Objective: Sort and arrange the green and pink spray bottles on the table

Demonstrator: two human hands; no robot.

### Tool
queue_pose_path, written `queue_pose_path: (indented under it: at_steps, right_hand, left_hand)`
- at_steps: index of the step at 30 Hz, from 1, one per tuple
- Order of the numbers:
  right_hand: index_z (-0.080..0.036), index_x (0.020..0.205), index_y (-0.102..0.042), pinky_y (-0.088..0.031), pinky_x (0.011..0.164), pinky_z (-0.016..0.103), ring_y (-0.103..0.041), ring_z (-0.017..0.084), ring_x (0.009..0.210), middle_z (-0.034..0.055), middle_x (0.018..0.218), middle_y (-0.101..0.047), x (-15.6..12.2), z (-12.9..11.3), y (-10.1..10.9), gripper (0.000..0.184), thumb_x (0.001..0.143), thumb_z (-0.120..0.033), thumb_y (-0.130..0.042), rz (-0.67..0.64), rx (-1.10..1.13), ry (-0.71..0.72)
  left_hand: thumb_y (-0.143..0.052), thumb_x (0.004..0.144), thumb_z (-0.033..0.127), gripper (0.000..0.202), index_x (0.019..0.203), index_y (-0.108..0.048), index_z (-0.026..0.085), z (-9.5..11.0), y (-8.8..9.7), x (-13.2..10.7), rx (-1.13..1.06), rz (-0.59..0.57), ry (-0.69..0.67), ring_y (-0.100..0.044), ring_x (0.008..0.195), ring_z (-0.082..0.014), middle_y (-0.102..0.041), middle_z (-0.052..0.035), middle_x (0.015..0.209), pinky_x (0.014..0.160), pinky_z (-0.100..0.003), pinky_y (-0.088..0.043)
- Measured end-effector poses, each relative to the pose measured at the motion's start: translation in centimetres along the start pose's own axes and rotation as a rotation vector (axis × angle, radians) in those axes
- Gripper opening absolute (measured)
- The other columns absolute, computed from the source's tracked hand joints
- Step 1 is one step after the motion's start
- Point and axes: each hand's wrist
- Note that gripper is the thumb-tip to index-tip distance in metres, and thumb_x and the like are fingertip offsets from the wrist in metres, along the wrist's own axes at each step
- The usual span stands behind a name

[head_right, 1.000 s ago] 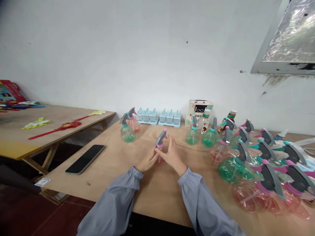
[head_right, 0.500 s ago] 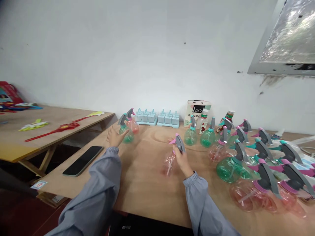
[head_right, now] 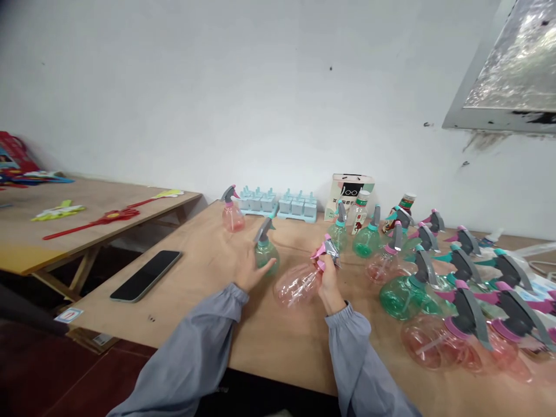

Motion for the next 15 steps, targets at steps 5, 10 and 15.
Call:
queue_pose_path:
  at_steps: [5, 10, 15]
  right_hand:
    - [-0.024, 0.077, -0.065, -0.053, 0.053, 0.027, -0.068, 0.018, 0.066, 0.0010, 0.077, -0.074, -0.5, -0.2, -0.8, 0.025, 0.056, -0.036, -0.071, -0.040, 0.085, -0.163]
    - [-0.024, 0.070, -0.061, -0.057, 0.059, 0.031, -0.069, 0.021, 0.066, -0.0013, 0.063, -0.066, -1.0, -0.4, -1.6, 0.017, 0.056, -0.032, -0.068, -0.079, 0.213, -0.199]
    - [-0.026, 0.073, -0.061, -0.061, 0.066, 0.036, -0.073, 0.026, 0.076, -0.0002, 0.068, -0.071, -1.5, -0.7, -2.1, 0.021, 0.055, -0.029, -0.072, -0.189, 0.273, -0.314]
  left_hand:
    - [-0.071, 0.079, 0.059, 0.080, 0.140, -0.045, 0.013, 2.2, -0.9, -2.1, 0.064, -0.062, -0.035, -0.061, 0.123, -0.0404, -0.064, -0.0221, 0.129, 0.100, -0.053, -0.049]
    - [-0.067, 0.082, 0.060, 0.077, 0.141, -0.046, 0.014, 2.6, -0.5, -1.9, 0.116, -0.091, -0.028, -0.060, 0.125, -0.0371, -0.063, -0.0201, 0.133, 0.105, -0.051, -0.045]
    - [-0.065, 0.084, 0.059, 0.074, 0.141, -0.048, 0.016, 2.9, -0.2, -2.0, 0.164, -0.097, -0.031, -0.059, 0.127, -0.0338, -0.063, -0.0179, 0.136, 0.112, -0.051, -0.039]
Point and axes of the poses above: each hand's wrist, its own x-axis towards the middle knuckle, its own y-axis out of the back of the hand, z = x × y
